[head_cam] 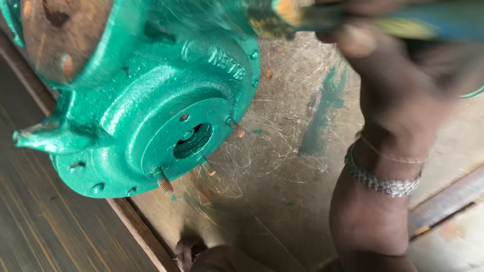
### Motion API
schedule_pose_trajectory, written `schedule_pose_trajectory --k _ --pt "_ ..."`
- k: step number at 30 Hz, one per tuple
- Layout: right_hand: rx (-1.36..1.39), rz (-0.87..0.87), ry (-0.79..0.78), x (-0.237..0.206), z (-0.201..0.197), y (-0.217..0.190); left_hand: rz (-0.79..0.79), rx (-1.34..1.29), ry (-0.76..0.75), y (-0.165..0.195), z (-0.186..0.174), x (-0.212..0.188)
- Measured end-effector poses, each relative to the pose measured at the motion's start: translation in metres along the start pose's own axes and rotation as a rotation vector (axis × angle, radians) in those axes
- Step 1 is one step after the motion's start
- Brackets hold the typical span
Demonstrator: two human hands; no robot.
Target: The person sits on the workshop floor and paints a green pump/machine housing with a paintbrush, dipping the brush into an open paint can and applying green paint over the flanged surfaces, bolt areas and recesses, working around the casting and continuing onto other painted sections of the machine.
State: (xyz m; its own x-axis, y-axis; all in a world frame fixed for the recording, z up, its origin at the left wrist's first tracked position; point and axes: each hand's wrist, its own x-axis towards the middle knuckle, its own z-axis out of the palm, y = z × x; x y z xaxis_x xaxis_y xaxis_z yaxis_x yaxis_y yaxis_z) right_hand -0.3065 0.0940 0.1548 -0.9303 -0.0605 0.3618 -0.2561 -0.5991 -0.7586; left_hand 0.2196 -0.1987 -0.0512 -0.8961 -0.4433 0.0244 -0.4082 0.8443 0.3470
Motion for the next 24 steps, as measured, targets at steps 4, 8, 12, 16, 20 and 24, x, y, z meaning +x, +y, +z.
schedule_pose_trajectory --k 4,8,12,16,20,24 --pt "-0.265 0.04 -0.043 -0.002 -0.005 -0.003 -0.037 -0.016 0.015 0.004 0.001 0.002" --pt "-0.445 -0.057 -0.318 0.008 -0.015 -0.02 -0.074 -0.007 0.071 -0.017 0.004 0.005" --pt "-0.192 -0.047 -0.053 0.001 -0.012 -0.022 -0.203 0.013 0.088 -0.031 0.009 -0.011" --pt "-0.663 0.111 -0.189 -0.013 -0.017 -0.013 -0.438 0.02 0.011 -0.028 0.007 -0.003" --pt "-0.097 -0.043 -0.037 -0.015 -0.021 -0.027 -0.668 -0.018 -0.143 -0.021 0.006 0.036" --pt "-0.177 -0.285 0.018 -0.007 -0.002 -0.009 -0.811 -0.035 -0.267 -0.009 0.009 0.063"
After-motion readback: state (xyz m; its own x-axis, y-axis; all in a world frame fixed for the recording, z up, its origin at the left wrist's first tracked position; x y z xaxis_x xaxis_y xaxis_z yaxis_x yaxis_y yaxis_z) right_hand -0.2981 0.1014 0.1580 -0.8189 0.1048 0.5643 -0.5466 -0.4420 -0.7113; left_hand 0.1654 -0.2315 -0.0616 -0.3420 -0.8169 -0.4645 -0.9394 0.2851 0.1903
